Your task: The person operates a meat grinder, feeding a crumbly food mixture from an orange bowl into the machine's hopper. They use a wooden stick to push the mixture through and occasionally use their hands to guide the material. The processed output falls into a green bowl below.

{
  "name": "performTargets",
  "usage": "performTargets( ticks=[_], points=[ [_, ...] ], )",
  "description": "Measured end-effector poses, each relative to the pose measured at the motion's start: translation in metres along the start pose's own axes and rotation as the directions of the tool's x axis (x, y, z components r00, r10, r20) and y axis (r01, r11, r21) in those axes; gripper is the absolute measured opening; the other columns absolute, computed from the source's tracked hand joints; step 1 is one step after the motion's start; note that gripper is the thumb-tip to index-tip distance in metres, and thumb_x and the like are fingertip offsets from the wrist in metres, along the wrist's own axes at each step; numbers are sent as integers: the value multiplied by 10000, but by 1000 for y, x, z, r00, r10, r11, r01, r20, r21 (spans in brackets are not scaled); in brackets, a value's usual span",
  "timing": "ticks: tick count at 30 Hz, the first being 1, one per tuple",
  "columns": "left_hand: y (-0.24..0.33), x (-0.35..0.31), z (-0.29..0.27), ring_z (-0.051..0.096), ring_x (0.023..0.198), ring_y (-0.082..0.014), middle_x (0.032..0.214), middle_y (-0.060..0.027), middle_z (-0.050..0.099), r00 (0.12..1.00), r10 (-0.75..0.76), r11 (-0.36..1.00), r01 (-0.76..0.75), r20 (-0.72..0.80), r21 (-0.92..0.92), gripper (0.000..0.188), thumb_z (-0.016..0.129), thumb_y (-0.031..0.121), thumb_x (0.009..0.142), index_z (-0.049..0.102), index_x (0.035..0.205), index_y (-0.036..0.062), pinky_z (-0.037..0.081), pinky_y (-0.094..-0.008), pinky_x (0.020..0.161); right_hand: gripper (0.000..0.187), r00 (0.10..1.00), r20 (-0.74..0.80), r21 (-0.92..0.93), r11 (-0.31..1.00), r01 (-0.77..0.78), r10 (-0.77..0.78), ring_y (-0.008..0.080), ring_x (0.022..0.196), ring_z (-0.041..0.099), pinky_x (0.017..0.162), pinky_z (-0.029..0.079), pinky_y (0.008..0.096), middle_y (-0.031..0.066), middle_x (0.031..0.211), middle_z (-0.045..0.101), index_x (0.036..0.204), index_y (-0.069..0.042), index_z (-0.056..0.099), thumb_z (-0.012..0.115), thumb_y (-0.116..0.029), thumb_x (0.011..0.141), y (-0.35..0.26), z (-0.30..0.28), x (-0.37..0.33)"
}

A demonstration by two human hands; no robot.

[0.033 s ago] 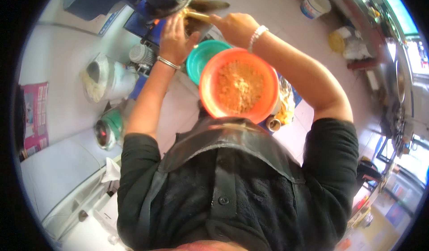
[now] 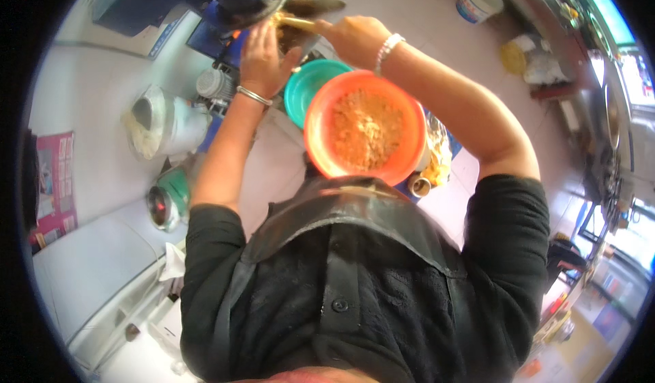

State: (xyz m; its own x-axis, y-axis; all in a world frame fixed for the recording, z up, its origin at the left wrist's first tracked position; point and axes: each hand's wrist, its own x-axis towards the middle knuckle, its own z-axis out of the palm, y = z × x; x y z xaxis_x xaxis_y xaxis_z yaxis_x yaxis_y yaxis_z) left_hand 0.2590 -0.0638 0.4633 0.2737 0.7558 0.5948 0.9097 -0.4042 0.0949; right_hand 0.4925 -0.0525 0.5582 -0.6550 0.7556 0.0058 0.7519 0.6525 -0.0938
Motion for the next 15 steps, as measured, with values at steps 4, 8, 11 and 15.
performTargets(
  ticks=[4,8,11,15],
  points=[
    [-4,6,-3,498,1292,-387,1333,-258,568,997,55,996,-59,49,74,899,537,682,871,511,1313,-101,381,-464,1087,439,1000,-3,19,1000,-23,23,343,647,680,567,528,452,182,709,660,1388,-105,528,492,-111,950,1,2,2],
    [-8,9,-2,502,1288,-377,1326,-244,576,995,74,993,-80,69,83,867,569,657,866,524,1299,-92,394,-463,1062,449,999,10,0,999,-51,51,341,683,695,586,540,444,181,742,678,1397,-111,521,486,-102,949,5,11,7],
    [-2,11,-6,501,1290,-367,1319,-241,578,990,57,994,-69,130,85,850,575,655,862,537,1279,-85,399,-465,1050,420,996,7,27,995,-92,92,341,705,704,598,551,443,173,763,693,1350,-88,533,498,-92,931,2,11,6],
    [1,13,-9,488,1304,-361,1320,-238,576,988,73,985,-92,134,147,833,582,655,857,552,1250,-80,392,-473,1050,370,996,0,42,995,-92,92,343,725,709,612,558,448,170,786,704,1281,-42,555,511,-96,917,-7,8,6]
  ],
)
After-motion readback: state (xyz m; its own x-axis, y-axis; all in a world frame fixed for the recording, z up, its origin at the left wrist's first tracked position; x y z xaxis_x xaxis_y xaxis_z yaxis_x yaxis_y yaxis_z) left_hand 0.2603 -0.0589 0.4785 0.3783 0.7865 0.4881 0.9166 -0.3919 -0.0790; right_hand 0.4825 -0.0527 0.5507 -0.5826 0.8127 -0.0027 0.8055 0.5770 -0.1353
